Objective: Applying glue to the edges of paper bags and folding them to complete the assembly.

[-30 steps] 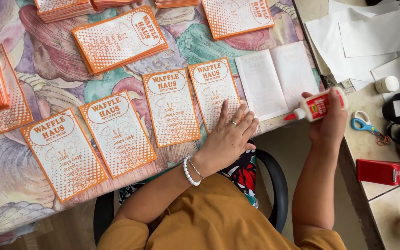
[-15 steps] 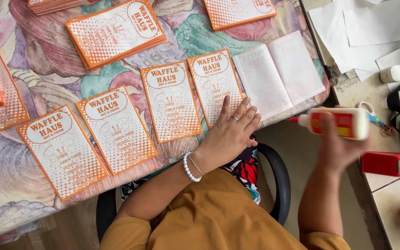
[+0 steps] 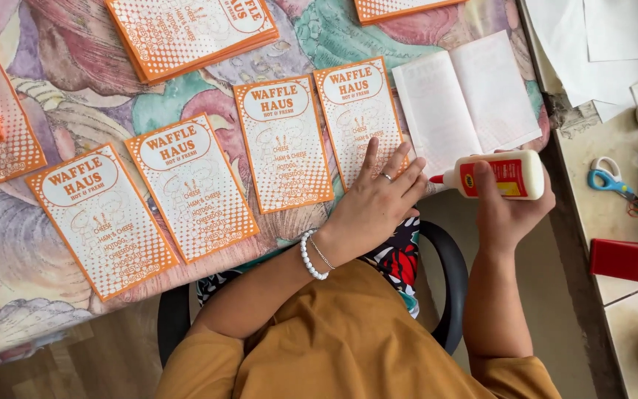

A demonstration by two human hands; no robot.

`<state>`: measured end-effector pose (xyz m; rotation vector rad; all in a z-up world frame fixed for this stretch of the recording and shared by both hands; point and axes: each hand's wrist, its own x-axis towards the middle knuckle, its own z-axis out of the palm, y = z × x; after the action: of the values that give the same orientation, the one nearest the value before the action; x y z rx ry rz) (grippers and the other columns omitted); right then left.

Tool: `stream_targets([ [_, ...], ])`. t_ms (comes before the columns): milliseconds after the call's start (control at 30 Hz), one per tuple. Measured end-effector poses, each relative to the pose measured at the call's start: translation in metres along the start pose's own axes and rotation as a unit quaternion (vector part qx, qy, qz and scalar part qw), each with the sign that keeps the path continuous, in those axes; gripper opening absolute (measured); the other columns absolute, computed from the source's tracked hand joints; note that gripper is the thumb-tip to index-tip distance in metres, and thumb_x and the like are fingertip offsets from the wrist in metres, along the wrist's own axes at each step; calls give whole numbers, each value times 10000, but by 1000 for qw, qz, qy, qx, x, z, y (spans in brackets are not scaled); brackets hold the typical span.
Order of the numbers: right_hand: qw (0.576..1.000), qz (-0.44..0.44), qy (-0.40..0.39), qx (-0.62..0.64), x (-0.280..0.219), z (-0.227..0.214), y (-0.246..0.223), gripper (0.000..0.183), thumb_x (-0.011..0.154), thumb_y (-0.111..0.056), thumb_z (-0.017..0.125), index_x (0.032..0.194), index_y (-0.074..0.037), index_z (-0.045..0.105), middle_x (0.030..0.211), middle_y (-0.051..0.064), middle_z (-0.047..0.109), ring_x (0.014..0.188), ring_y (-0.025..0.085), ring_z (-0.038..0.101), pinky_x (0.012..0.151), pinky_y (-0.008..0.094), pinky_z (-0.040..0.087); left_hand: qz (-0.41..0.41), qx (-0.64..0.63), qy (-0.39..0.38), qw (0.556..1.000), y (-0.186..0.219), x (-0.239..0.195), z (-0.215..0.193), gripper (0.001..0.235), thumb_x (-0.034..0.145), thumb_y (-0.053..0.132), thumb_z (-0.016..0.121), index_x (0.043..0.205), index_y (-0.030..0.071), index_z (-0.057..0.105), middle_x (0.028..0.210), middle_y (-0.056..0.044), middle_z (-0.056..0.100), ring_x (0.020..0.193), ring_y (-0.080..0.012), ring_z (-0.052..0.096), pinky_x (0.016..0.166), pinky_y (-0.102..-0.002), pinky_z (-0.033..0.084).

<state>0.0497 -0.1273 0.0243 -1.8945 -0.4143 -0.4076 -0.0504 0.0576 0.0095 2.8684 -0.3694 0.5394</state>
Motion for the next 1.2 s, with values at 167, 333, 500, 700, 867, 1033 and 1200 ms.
stream_targets([
  [167, 998, -46, -12, -29, 1, 0, 1, 320, 986, -183, 871, 1058, 58, 674, 990, 164, 721, 878, 251, 714, 762, 329, 613, -1, -8, 2, 1000, 0, 1, 0, 359, 1020, 291, 564, 1336, 126, 612, 1480, -87, 583, 1488, -403, 382, 1232, -696, 204],
  [333, 999, -47, 3, 0, -5, -2, 1, 345, 972, -180, 862, 1080, 72, 652, 1026, 191, 707, 925, 299, 725, 806, 384, 649, -5, -6, -8, 1000, 1, 1, 0, 397, 1025, 386, 542, 1330, 144, 615, 1505, -72, 575, 1496, -393, 372, 1236, -693, 187],
  [500, 998, -54, 18, -22, -5, -1, 11, 330, 966, -125, 881, 1052, 94, 650, 998, 203, 712, 872, 285, 708, 753, 367, 626, -3, -2, -10, 1000, 1, 2, 0, 431, 1035, 390, 535, 1374, 134, 613, 1510, -72, 572, 1501, -399, 362, 1235, -700, 183],
  [700, 998, -57, 35, -3, -7, 3, 4, 350, 961, -160, 878, 1039, 79, 634, 1005, 216, 710, 881, 303, 715, 763, 379, 633, -3, 2, -11, 1000, 0, 1, -1, 419, 1053, 375, 504, 1374, 134, 624, 1520, -65, 567, 1504, -398, 355, 1235, -704, 180],
  [867, 997, -53, 59, -4, -3, -1, 22, 343, 962, -131, 890, 1042, 80, 632, 990, 204, 711, 867, 275, 707, 741, 368, 628, -4, 8, -8, 1000, 1, 1, -1, 435, 1036, 399, 547, 1370, 130, 622, 1518, -63, 562, 1500, -406, 354, 1230, -714, 187],
  [1033, 995, -43, 84, 39, 1, -5, 31, 323, 975, -67, 866, 1048, 51, 575, 967, 182, 672, 869, 279, 694, 764, 415, 650, -2, 11, -9, 1000, 1, 1, -1, 420, 1047, 380, 530, 1379, 137, 617, 1513, -61, 573, 1500, -411, 354, 1227, -708, 196],
  [1200, 995, -58, 81, 7, -5, -3, 30, 362, 960, -118, 886, 1068, 77, 601, 981, 207, 687, 866, 296, 711, 742, 402, 656, -2, 12, -10, 1000, 1, 2, -4, 354, 1072, 271, 465, 1362, 143, 623, 1509, -62, 571, 1495, -411, 365, 1221, -712, 202],
])
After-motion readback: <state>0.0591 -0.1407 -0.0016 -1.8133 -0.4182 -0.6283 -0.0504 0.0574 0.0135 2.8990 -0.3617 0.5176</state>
